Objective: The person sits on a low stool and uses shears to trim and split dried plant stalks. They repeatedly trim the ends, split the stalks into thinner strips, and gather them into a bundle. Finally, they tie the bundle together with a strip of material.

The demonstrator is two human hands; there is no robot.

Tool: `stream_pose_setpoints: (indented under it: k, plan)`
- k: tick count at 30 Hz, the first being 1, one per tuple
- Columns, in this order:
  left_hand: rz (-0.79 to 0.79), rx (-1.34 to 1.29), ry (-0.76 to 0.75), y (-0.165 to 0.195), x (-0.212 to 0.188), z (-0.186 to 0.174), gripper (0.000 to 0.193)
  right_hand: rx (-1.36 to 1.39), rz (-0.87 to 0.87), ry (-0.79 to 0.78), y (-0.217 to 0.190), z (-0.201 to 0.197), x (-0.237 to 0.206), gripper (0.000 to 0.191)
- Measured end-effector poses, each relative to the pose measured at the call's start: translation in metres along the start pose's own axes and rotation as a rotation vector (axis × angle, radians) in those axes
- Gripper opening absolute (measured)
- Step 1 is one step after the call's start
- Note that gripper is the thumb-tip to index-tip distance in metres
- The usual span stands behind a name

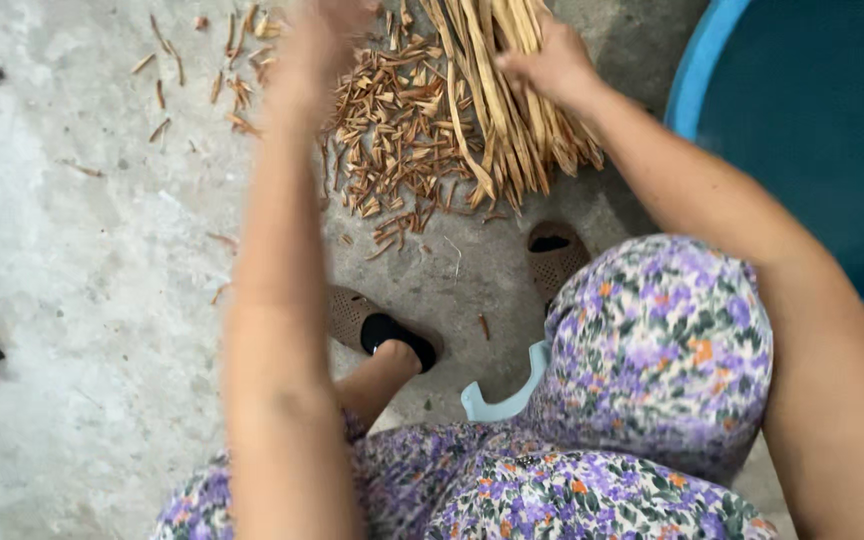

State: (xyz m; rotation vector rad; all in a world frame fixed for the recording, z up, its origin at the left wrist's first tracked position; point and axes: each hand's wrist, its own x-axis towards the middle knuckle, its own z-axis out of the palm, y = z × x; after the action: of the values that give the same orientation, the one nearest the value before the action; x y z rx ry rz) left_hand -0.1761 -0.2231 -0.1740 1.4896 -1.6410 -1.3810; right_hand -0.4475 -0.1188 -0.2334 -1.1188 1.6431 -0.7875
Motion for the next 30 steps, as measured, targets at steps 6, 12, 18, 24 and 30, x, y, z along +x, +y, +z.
stream_pose_setpoints:
  k: [6, 12, 18, 24, 30]
  plan:
    - [-0.421, -0.058, -0.234, -0.085, -0.036, 0.126, 0.105, -0.533, 0.168, 0.033, 0.046, 0.012, 0.000, 0.067]
    - [-0.425, 0.022, -0.072, -0.095, -0.049, 0.183, 0.124, -0.731, 0.141, 0.012, 0.032, 0.009, -0.022, 0.084]
    - [-0.452, -0.130, -0.001, -0.097, -0.045, 0.208, 0.139, -0.459, 0.199, 0.157, 0.019, -0.014, 0.012, 0.097]
    - [-0.462, -0.275, -0.044, -0.087, -0.033, 0.225, 0.150, -0.387, 0.413, 0.155, 0.045, -0.010, 0.033, 0.095]
    - [-0.350, -0.434, 0.083, -0.082, -0.040, 0.236, 0.126, 0.059, 0.301, 0.063, 0.054, 0.012, 0.011, 0.087]
